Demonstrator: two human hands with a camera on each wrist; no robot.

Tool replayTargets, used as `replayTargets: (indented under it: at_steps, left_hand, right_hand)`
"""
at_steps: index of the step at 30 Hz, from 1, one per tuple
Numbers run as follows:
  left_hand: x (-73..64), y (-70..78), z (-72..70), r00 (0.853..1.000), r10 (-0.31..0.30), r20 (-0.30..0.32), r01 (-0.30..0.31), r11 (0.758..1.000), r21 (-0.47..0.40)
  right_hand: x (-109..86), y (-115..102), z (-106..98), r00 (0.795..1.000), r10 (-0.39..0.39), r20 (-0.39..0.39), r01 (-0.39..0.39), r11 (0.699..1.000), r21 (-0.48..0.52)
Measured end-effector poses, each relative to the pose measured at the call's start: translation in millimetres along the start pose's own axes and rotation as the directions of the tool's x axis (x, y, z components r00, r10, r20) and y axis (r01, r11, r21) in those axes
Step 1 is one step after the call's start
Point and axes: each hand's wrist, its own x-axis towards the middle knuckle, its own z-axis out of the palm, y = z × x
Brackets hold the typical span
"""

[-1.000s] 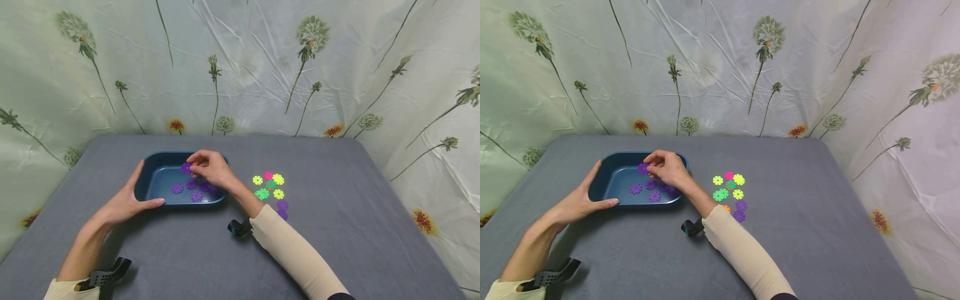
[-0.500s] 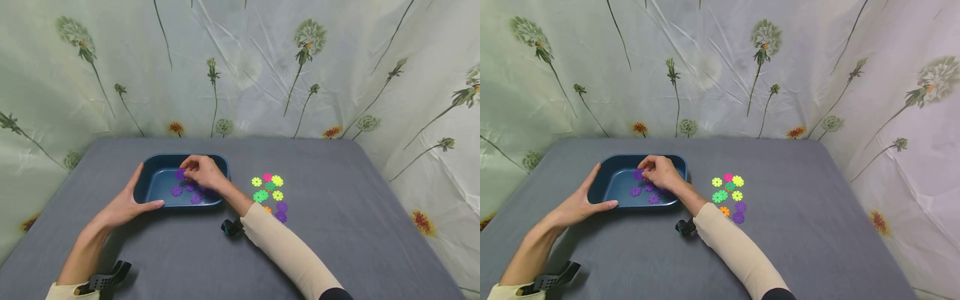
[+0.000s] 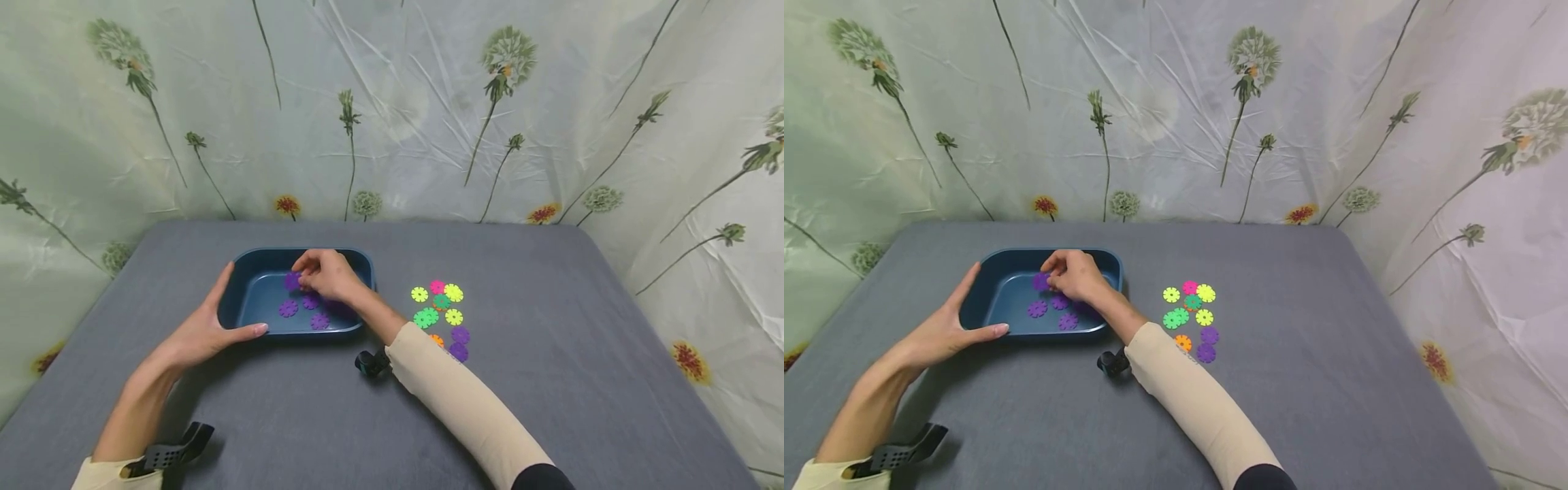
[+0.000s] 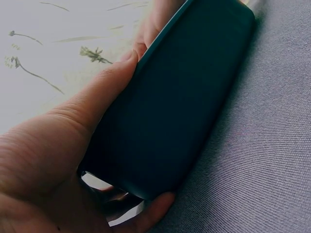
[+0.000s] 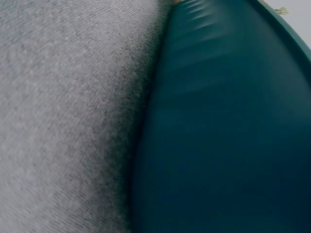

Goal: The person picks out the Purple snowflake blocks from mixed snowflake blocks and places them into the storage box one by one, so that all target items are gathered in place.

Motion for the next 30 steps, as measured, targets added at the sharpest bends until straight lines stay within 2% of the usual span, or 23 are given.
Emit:
replayTargets:
  at_steps: [10, 15, 25, 30]
  left_hand:
    - [-2.9, -3.1, 1.0, 1.000, -0.010, 0.012, 0.010, 1.000, -0.003]
    - [-0.9, -0.8, 0.8, 1.000, -0.019, 0.007, 0.019, 1.000, 0.000]
    - [-0.3, 2.9, -0.7, 1.000, -0.014, 0.002, 0.014, 1.000, 0.006]
    - [-1.7, 3.1, 0.3, 1.000, -0.031, 0.005, 0.031, 1.000, -0.001]
  right_hand:
    - [0.1, 2.0, 5.4, 0.998, 0.046, 0.039, -0.046, 0.999, -0.006]
    - [2.1, 2.5, 3.8, 0.998, 0.039, 0.040, -0.039, 0.999, -0.017]
    - [4.5, 2.5, 2.0, 0.997, 0.058, 0.043, -0.060, 0.998, 0.031]
    - [2.2, 2.8, 2.9, 0.996, 0.075, 0.046, -0.077, 0.996, 0.040]
